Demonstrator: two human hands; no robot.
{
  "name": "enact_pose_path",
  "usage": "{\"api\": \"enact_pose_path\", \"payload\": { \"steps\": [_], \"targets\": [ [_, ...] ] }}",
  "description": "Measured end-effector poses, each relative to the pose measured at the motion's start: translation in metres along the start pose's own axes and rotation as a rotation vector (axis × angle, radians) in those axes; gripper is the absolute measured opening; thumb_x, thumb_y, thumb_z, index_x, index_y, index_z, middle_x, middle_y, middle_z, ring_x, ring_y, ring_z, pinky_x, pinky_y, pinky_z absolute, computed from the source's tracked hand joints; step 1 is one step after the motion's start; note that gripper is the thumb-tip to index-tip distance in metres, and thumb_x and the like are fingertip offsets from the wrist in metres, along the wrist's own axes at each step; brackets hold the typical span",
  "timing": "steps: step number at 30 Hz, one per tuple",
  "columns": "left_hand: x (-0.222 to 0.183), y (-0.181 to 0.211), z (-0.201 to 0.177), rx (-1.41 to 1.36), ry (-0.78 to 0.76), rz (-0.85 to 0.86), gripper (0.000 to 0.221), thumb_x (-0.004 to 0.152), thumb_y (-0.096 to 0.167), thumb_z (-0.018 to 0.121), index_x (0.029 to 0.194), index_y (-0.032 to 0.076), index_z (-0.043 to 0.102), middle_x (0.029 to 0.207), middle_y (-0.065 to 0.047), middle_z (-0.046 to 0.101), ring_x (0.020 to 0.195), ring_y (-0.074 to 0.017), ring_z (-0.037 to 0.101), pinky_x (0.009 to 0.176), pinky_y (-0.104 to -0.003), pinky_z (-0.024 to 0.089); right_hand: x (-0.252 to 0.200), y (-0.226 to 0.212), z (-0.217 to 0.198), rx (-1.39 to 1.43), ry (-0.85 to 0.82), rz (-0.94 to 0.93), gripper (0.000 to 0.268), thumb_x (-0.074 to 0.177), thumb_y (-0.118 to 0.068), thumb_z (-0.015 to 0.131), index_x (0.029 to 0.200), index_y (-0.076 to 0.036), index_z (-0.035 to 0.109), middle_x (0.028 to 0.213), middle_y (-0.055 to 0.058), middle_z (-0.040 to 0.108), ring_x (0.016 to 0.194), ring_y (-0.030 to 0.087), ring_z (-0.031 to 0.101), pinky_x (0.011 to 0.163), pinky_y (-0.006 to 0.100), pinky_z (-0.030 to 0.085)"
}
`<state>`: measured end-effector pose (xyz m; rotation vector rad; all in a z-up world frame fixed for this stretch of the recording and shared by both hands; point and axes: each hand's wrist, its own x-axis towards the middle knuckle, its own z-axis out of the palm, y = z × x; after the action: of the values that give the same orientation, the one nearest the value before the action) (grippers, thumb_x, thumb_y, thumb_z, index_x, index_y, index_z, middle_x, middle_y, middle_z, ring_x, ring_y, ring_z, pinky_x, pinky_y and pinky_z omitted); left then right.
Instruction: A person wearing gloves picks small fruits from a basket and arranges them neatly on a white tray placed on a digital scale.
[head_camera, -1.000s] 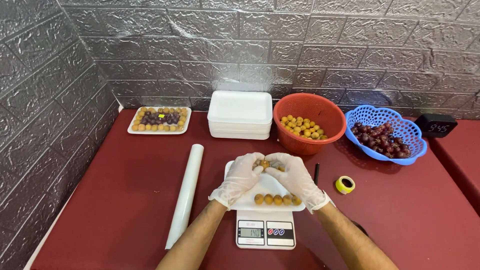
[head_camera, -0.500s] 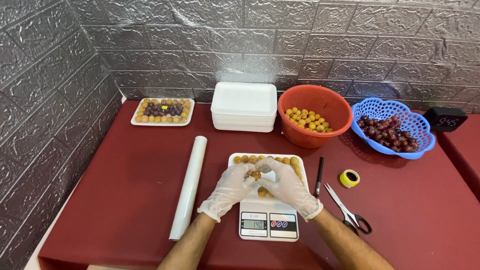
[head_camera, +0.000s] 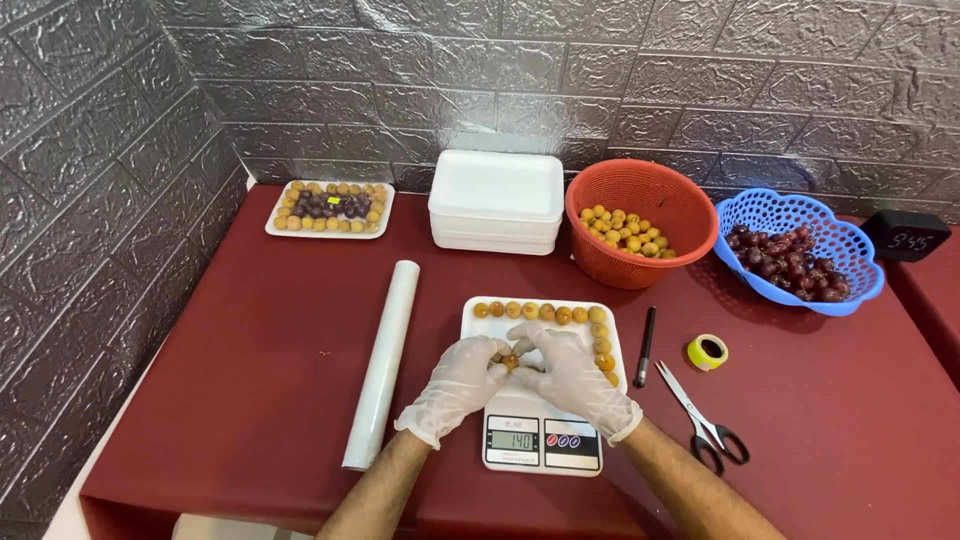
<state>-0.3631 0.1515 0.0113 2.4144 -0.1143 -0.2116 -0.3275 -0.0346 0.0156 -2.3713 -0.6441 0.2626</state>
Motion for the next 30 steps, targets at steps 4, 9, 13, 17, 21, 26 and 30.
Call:
{"api": "enact_pose_path", "payload": {
  "steps": [4,9,13,17,21,26,30],
  "targets": [
    [0.002,-0.007,0.006,0.049,-0.006,-0.002,0.028,0.090,0.020,0.070,0.118,0.020,0.073,0.107,-0.006,0.075,0.109,-0.0281,0.071,0.096,-0.042,0.058,0.000,0.000,0.002,-0.018,-0.012,0.007,0.043,0.079,-0.024,0.079,0.119,-0.028,0.065,0.103,-0.002,0.077,0.111,0.026,0.069,0.103,0.042,0.051],
    [0.009,-0.016,0.015,0.051,-0.028,-0.014,0.026,0.090,0.021,0.070,0.115,0.021,0.074,0.106,-0.004,0.076,0.109,-0.0267,0.072,0.095,-0.041,0.058,0.001,-0.002,0.005,-0.076,-0.077,0.084,0.047,0.083,-0.029,0.075,0.126,-0.035,0.060,0.109,-0.004,0.074,0.119,0.030,0.063,0.110,0.044,0.045],
    [0.010,-0.018,0.016,0.056,-0.030,-0.024,0.025,0.090,0.021,0.071,0.114,0.021,0.073,0.105,-0.003,0.077,0.109,-0.0258,0.072,0.094,-0.041,0.059,0.001,0.002,0.007,-0.098,-0.082,0.075,0.047,0.083,-0.030,0.075,0.126,-0.035,0.058,0.108,-0.004,0.074,0.119,0.031,0.063,0.112,0.044,0.042],
    [0.006,-0.011,0.013,0.056,-0.026,-0.017,0.023,0.090,0.020,0.071,0.112,0.021,0.074,0.104,-0.004,0.077,0.108,-0.0263,0.073,0.093,-0.041,0.059,0.001,0.006,0.008,-0.098,-0.081,0.039,0.047,0.083,-0.029,0.074,0.126,-0.034,0.056,0.106,-0.003,0.074,0.120,0.032,0.062,0.114,0.045,0.039],
    [0.007,-0.011,0.014,0.055,-0.030,-0.001,0.020,0.089,0.021,0.073,0.109,0.020,0.075,0.102,-0.005,0.076,0.108,-0.0275,0.072,0.094,-0.042,0.059,0.000,0.007,0.006,-0.101,-0.086,0.025,0.047,0.083,-0.029,0.075,0.126,-0.034,0.056,0.105,-0.002,0.073,0.120,0.033,0.062,0.115,0.045,0.037],
    [0.002,-0.007,0.012,0.040,-0.039,-0.009,0.021,0.087,0.021,0.074,0.108,0.021,0.075,0.101,-0.004,0.076,0.107,-0.0267,0.072,0.093,-0.041,0.059,-0.002,0.005,0.006,-0.101,-0.088,0.029,0.048,0.082,-0.028,0.075,0.126,-0.034,0.056,0.104,-0.002,0.074,0.119,0.032,0.063,0.114,0.044,0.038],
    [0.001,-0.008,0.011,0.017,-0.050,-0.030,0.024,0.086,0.023,0.075,0.110,0.021,0.075,0.102,-0.004,0.076,0.107,-0.0259,0.072,0.093,-0.041,0.059,-0.005,0.003,0.005,-0.088,-0.091,0.042,0.049,0.082,-0.027,0.075,0.127,-0.033,0.057,0.106,-0.001,0.073,0.119,0.033,0.063,0.112,0.044,0.040]
  ]
}}
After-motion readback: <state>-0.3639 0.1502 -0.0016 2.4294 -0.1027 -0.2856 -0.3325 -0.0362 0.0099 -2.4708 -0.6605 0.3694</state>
